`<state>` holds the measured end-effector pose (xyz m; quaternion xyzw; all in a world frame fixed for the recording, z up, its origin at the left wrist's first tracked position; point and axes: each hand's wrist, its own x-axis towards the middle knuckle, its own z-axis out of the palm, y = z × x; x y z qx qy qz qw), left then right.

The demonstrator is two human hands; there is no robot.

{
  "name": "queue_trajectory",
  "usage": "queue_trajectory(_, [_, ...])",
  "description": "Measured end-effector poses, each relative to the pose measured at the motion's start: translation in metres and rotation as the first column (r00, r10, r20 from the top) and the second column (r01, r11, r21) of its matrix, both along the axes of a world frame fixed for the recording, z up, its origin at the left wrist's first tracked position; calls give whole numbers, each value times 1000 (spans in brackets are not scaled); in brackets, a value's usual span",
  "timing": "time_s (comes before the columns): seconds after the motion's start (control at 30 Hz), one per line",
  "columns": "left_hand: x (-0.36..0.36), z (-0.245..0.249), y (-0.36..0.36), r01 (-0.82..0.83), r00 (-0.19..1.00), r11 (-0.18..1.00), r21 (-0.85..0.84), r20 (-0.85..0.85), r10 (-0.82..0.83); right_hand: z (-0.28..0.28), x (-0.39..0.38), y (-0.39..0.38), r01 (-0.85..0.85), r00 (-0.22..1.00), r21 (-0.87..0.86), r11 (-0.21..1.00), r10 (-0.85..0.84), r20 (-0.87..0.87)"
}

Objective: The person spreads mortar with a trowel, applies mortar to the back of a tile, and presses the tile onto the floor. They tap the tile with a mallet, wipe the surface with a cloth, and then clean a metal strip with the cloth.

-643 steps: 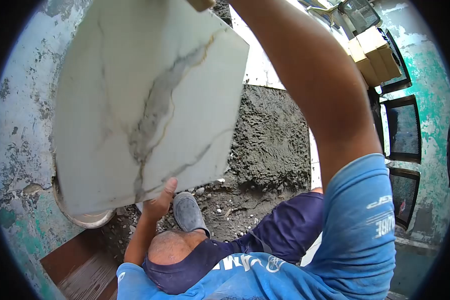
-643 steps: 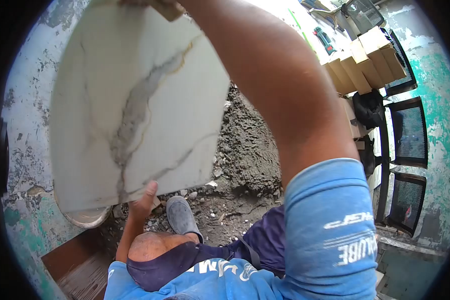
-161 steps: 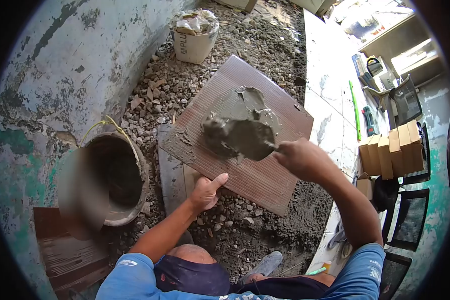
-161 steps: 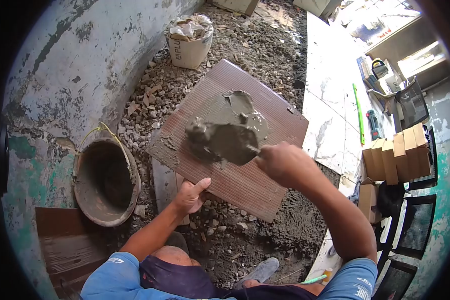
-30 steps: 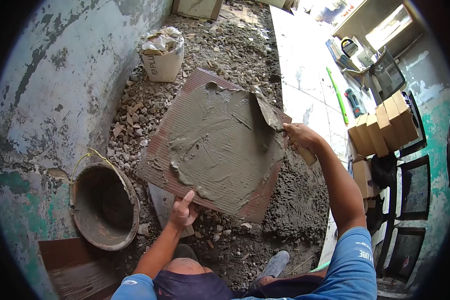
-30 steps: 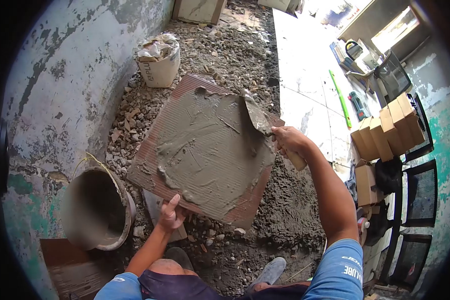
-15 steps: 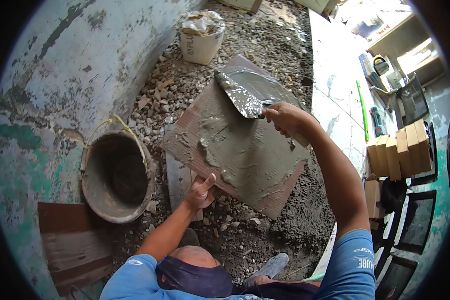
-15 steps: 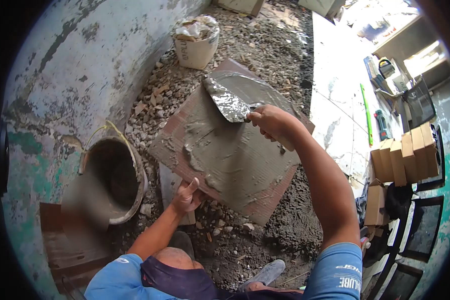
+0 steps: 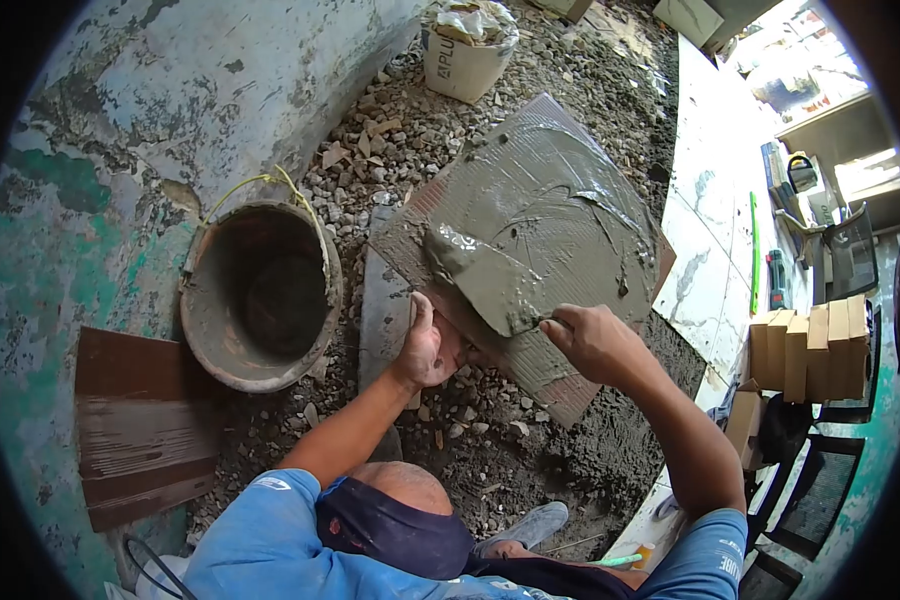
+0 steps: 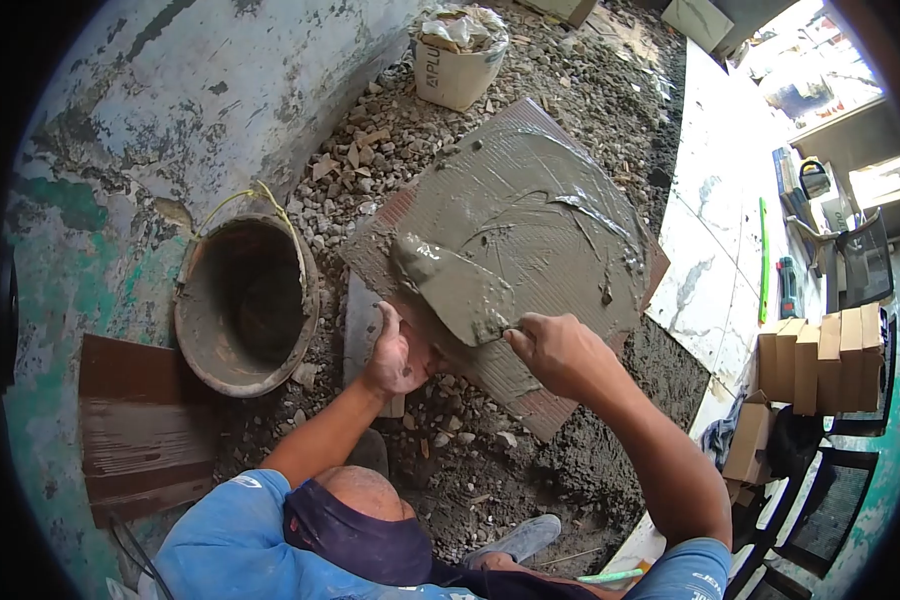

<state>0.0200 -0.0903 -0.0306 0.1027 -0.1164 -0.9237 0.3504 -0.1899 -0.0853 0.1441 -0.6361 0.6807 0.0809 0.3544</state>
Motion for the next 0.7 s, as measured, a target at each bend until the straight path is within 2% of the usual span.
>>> queue_trajectory(0.07, [-2,-3,1,-1,1000,1000,5,15,1,10,8,5,-19,997,-90,996,12,-77])
queue_trajectory(0.17, [-6,-9,2,-9,1000,997,72,9,9,7,20,7,-27,996,-125,992,16,-92])
queue_trajectory(0.2, [-5,-3,1,-3,1000,1000,25,16,3,5,23,8,-29,995,-140,990,15,-100])
queue_trajectory(0.23, [-4,1,-1,5,1000,1000,-26,23,-4,-4,22,10,-105,988,-213,971,78,-134])
queue_trajectory(0.27, [-5,1,-2,8,1000,999,-33,20,-7,-5,21,5,-102,988,-219,970,73,-137])
queue_trajectory(0.33, [-3,-1,0,1,1000,1000,-7,-25,-1,-8,21,-11,9,989,-83,997,-21,-148])
queue_trajectory(0.4, [-2,0,2,-2,999,999,-47,44,5,-22,4,-21,11,987,-266,964,-54,-154])
queue_trajectory(0.47, [-3,4,0,0,994,995,-101,109,11,-17,-3,-25,-81,984,-455,887,-2,-179])
queue_trajectory(0.5, [-5,7,-1,-9,994,997,-83,111,18,-11,2,-25,-82,983,-462,883,-4,-181])
queue_trajectory(0.57, [-6,11,0,-17,994,998,-59,109,23,6,21,-12,121,988,-110,987,-131,-86])
queue_trajectory(0.6, [-5,13,-1,-19,994,996,-86,107,28,11,31,-6,70,988,-81,994,-81,-134])
queue_trajectory(0.7, [-7,7,1,-4,994,995,-104,110,16,0,37,3,-40,985,-160,986,13,-169])
